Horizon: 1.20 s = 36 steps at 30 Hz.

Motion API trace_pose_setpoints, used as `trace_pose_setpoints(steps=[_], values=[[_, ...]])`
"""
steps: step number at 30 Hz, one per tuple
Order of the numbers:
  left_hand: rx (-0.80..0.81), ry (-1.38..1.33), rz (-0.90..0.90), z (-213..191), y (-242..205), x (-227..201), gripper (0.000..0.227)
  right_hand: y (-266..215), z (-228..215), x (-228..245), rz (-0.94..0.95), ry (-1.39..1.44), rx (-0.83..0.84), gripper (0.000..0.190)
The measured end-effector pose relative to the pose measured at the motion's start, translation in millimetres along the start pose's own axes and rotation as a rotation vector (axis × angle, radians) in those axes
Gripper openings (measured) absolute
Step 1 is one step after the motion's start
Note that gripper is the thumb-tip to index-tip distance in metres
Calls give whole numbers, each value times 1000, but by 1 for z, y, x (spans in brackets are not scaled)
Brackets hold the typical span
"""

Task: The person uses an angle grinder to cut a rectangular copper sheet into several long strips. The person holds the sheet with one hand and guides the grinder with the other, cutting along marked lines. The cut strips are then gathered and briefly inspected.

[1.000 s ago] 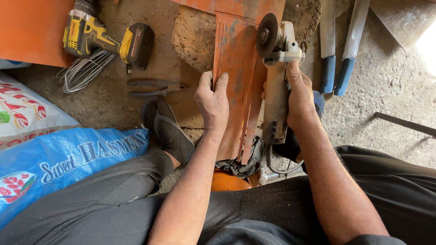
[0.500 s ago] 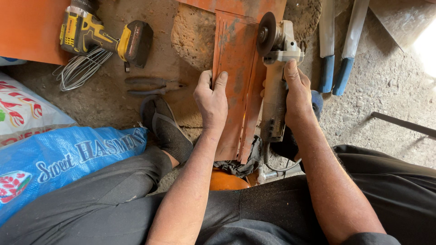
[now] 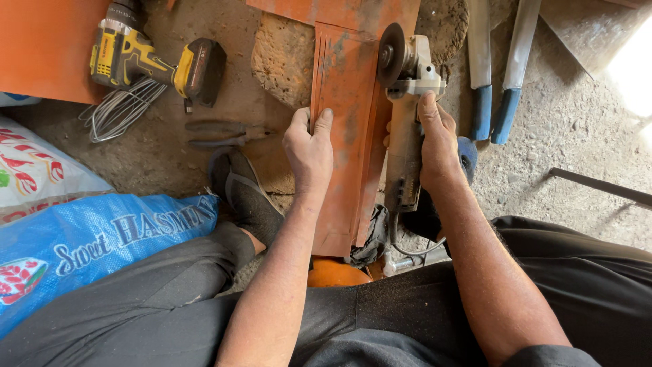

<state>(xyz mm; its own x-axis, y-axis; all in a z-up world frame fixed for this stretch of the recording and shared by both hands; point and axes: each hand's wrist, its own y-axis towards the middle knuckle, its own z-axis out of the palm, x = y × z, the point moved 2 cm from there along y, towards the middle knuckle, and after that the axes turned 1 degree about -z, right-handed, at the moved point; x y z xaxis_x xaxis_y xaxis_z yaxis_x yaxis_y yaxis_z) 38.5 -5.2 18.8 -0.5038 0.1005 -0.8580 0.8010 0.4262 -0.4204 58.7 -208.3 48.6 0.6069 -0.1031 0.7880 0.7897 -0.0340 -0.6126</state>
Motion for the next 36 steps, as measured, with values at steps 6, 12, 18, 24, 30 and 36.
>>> trace_pose_setpoints(steps=[6,12,18,24,30,36], values=[[89,12,-60,-7,1,-17,21,-3,-9,4,-30,26,-63,73],[83,409,324,-11,-6,-43,30,-4,-18,7,-90,126,-84,71],[49,819,622,25,-36,-39,20,-15,-25,10,-139,188,-75,69],[-14,509,483,14,-25,-42,10,-24,-35,18,-139,281,-94,67],[218,-81,255,-20,7,-34,19,-36,-34,25,-179,356,-28,67],[322,-264,140,-4,16,-8,28,-44,-30,33,-210,303,-16,71]])
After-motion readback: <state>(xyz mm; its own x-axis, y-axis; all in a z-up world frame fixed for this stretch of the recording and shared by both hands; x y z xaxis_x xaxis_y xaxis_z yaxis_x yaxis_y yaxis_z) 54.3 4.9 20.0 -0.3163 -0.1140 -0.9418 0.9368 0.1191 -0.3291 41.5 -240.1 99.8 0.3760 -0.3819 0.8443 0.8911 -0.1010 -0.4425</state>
